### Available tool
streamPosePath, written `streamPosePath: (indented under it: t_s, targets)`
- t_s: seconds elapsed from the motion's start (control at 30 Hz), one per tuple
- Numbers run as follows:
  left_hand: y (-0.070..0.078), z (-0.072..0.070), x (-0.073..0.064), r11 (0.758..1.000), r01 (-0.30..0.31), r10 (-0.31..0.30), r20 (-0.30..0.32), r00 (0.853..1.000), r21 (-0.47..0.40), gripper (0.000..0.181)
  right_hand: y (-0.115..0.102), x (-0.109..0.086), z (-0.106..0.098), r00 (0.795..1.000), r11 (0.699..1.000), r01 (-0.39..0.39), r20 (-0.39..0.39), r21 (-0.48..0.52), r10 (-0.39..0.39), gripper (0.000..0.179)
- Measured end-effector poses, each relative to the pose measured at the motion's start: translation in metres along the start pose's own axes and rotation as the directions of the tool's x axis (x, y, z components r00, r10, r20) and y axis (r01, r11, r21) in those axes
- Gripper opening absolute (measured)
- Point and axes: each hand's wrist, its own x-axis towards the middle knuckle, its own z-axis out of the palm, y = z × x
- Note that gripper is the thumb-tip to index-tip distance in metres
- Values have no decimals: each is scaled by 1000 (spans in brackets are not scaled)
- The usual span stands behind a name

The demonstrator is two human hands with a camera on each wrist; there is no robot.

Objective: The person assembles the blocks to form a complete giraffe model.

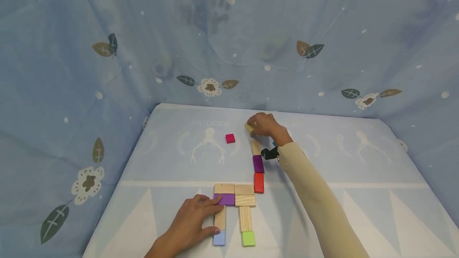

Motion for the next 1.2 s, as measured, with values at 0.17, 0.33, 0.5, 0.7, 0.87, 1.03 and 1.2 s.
streamPosePath:
  t_s: [0.17, 0.33, 0.5, 0.7, 0.87, 1.03, 1.2]
  targets:
    - [1, -1, 0, 1000, 6, -6, -4, 1000, 11, 58, 9, -4, -5, 999, 990, -50, 10, 130, 49, 59]
    - [0, -1, 1, 1000, 6, -6, -5, 1000, 14, 58, 19, -6, -10, 996, 988, -72, 55, 134, 65, 67]
    - [0, -2, 1, 1000, 2, -2, 2, 1000, 9, 57, 21, -6, -7, 997, 986, -55, 56, 157, 46, 65]
    - [1, 0, 1, 1000, 11, -11, 4, 1000, 1, 58, 13, -3, 4, 999, 986, -28, -11, 167, 30, 55]
    - [1, 2, 1, 1000, 15, -15, 3, 1000, 0, 58, 5, -2, 10, 999, 979, -36, -26, 202, 43, 52]
    - [2, 2, 0, 1000, 7, -7, 4, 1000, -10, 58, 5, -5, 14, 998, 975, -38, -35, 218, 47, 54]
    - [2, 0, 0, 1000, 12, -12, 8, 1000, -3, 58, 9, -9, 17, 999, 968, -10, -47, 252, 23, 54]
